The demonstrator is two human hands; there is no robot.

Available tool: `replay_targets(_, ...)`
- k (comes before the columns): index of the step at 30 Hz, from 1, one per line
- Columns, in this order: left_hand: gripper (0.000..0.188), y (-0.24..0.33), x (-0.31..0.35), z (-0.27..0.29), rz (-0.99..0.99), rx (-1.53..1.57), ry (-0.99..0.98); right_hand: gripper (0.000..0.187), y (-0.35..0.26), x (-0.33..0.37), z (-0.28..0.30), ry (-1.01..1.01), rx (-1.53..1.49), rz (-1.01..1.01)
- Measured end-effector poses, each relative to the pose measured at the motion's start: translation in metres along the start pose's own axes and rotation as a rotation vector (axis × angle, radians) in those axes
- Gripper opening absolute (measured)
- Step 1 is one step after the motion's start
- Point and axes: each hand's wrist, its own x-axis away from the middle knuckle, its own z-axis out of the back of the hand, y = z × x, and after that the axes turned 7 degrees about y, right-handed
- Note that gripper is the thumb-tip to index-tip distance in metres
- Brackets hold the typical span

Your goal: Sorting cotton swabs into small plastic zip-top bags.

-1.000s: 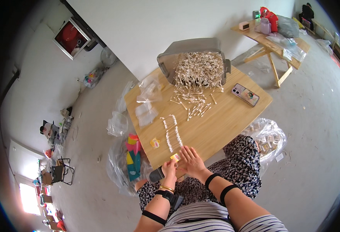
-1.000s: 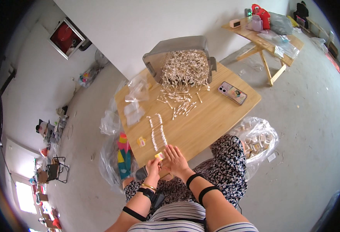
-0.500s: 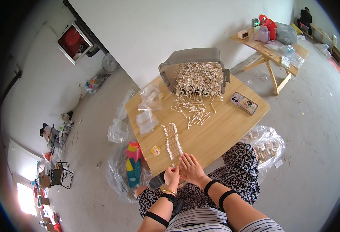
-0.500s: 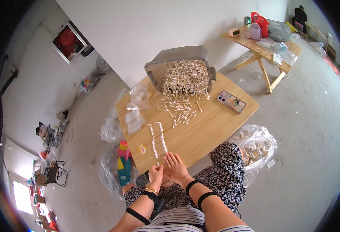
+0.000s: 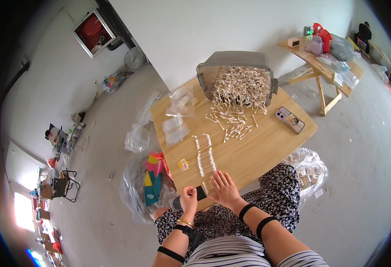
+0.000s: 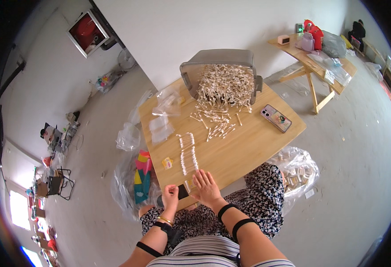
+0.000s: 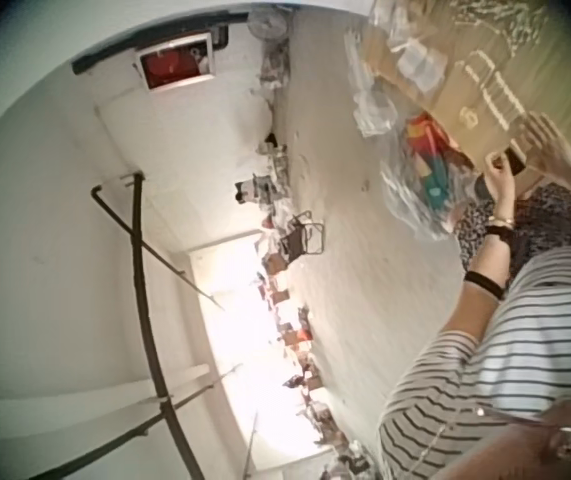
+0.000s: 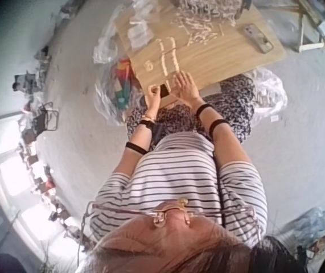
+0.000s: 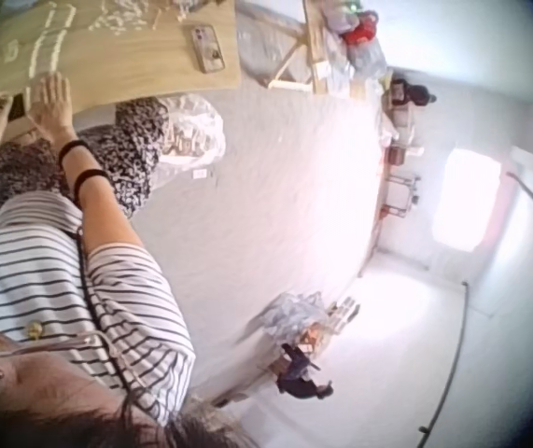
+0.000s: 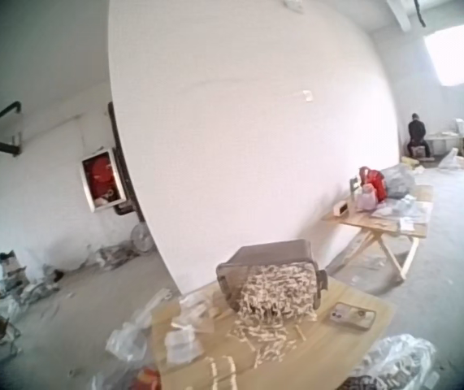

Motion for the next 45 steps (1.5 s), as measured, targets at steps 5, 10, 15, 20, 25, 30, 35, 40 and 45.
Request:
replay_targets(5, 0.031, -0.026, -0.01, 0.055, -0.009, -0.381, -0.277, 0.089, 0.0, 0.0, 0.0, -0.034, 0.057, -0.012)
replay_targets(10, 0.029, -0.003, -0.017, 0.063, -0.163, -0.533, -0.404, 0.085, -0.028, -0.009, -0.005, -0.059, 0.086, 0.066)
replay_targets(15, 0.026, 0.019, -0.028, 0.044, -0.26, -0.833, -0.494, 0.073, -0.061, -0.016, -0.008, -0.06, 0.129, 0.08)
replay_targets(20, 0.026, 0.009, -0.034, 0.049, -0.207, -0.799, -0.488, 0.069, -0.062, -0.015, -0.015, -0.019, 0.088, 0.103)
replay_targets(25, 0.027, -0.027, -0.03, 0.057, -0.001, -0.364, -0.424, 0.063, -0.068, -0.015, -0.015, -0.012, 0.061, 0.133)
replay_targets(30, 0.026, -0.031, -0.026, 0.055, 0.014, -0.311, -0.392, 0.062, -0.071, -0.014, -0.019, 0.031, 0.038, 0.13)
replay_targets(35, 0.024, -0.026, -0.028, 0.058, 0.007, -0.293, -0.39, 0.064, -0.08, -0.022, -0.024, 0.032, 0.045, 0.12)
replay_targets(40, 0.028, -0.019, -0.025, 0.06, -0.126, -0.443, -0.333, 0.079, -0.104, -0.026, -0.016, -0.05, -0.029, 0.168)
replay_targets(45, 0.028, -0.021, -0.027, 0.069, -0.122, -0.315, -0.179, 0.089, -0.093, -0.024, -0.019, -0.014, -0.114, 0.111)
